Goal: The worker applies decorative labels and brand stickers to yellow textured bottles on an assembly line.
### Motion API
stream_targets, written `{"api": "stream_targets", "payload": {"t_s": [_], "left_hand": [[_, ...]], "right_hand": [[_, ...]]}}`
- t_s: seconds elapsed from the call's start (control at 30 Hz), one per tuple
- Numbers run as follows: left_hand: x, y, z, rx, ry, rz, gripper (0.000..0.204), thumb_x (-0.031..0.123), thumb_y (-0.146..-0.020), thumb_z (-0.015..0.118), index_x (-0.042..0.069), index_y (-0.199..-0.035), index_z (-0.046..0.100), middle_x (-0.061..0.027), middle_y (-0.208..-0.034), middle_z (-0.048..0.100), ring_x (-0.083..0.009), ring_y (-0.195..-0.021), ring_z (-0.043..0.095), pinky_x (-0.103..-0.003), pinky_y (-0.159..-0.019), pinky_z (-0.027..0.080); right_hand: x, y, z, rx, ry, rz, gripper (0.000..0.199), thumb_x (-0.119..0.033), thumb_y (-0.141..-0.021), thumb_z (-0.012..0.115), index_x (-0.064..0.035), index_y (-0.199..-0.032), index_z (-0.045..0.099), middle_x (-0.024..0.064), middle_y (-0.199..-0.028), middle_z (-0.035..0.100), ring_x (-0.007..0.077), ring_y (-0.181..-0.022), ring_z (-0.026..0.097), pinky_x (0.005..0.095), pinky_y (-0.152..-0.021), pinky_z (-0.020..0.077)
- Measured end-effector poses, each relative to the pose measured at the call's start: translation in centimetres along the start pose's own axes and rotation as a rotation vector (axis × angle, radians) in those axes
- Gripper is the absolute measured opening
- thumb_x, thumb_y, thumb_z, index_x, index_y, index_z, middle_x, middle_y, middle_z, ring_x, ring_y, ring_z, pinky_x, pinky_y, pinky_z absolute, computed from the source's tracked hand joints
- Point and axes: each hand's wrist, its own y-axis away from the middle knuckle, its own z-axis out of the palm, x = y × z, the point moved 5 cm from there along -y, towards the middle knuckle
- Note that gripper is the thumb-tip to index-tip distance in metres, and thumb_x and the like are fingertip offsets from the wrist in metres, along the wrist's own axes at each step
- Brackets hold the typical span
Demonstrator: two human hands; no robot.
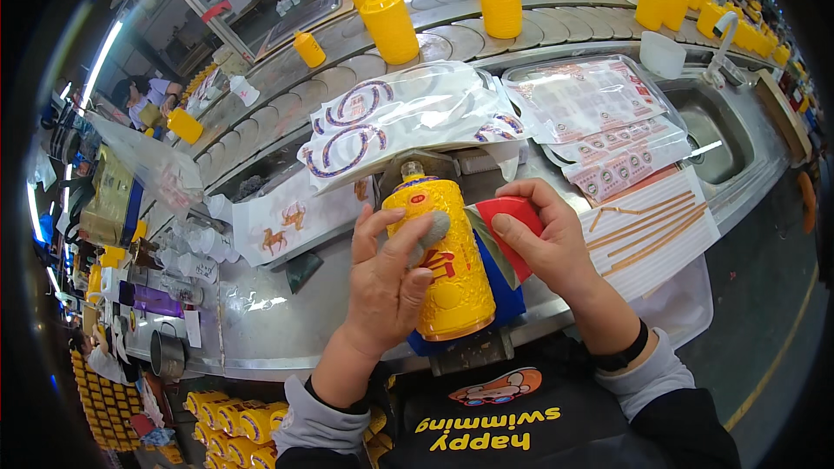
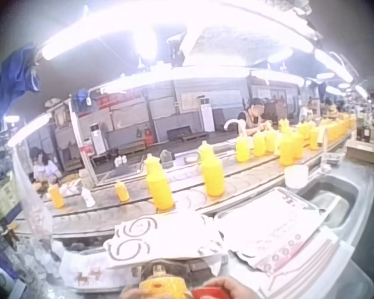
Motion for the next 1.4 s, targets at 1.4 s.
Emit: {"api": "stream_targets", "payload": {"t_s": [1.4], "left_hand": [[-1.2, 2.8, 3.8, 0.337, 0.762, -0.565, 0.074, 0.02, -0.087, 0.067, -0.003, -0.141, 0.023, -0.0183, -0.135, 0.036, -0.0263, -0.125, 0.042, -0.038, -0.108, 0.034]], "right_hand": [[-3.6, -1.1, 4.8, -0.318, 1.076, -0.595, 0.055, -0.01, -0.085, 0.055, -0.0145, -0.14, 0.049, 0.0256, -0.13, 0.05, 0.0357, -0.105, 0.055, 0.0405, -0.091, 0.0485]]}}
